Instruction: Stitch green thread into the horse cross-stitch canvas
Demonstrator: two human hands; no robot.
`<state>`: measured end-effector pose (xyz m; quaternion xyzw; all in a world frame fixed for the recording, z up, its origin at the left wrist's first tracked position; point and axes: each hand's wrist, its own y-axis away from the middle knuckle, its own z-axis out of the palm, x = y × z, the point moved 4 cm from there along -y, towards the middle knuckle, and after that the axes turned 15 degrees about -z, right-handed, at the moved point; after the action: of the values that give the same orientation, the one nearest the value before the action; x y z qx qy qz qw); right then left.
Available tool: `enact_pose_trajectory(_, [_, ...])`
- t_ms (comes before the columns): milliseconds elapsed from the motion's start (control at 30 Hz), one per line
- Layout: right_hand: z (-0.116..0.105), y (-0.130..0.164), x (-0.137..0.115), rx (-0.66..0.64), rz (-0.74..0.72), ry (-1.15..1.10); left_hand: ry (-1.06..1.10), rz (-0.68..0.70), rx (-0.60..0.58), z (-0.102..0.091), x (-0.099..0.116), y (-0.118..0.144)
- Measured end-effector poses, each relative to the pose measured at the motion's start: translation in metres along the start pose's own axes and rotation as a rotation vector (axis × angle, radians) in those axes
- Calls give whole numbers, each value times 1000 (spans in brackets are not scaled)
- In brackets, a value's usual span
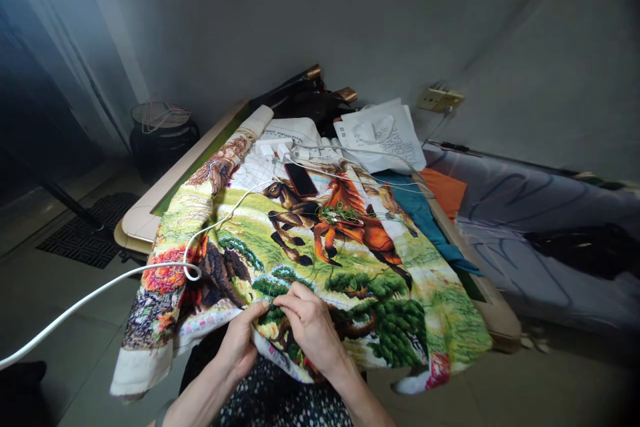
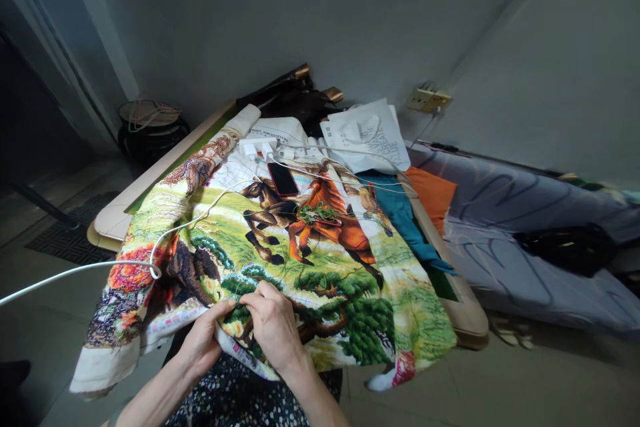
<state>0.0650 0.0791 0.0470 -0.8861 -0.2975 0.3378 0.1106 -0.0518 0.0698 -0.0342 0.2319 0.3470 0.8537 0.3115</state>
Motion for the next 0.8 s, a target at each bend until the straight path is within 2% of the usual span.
enact_pose_trajectory(333, [0, -2, -2, -6, 28, -8, 27, -19, -4, 3, 2, 5])
enact_pose_trajectory(533, [3, 2, 2, 2, 83, 162, 30, -16, -8, 3, 1, 6])
enact_pose_trajectory(700, [7, -1, -13, -17, 3, 237, 47, -22, -13, 1, 1, 8])
enact_pose_trajectory(800, [12, -4, -25, -93, -35, 377, 35, -7, -21, -1, 1, 9])
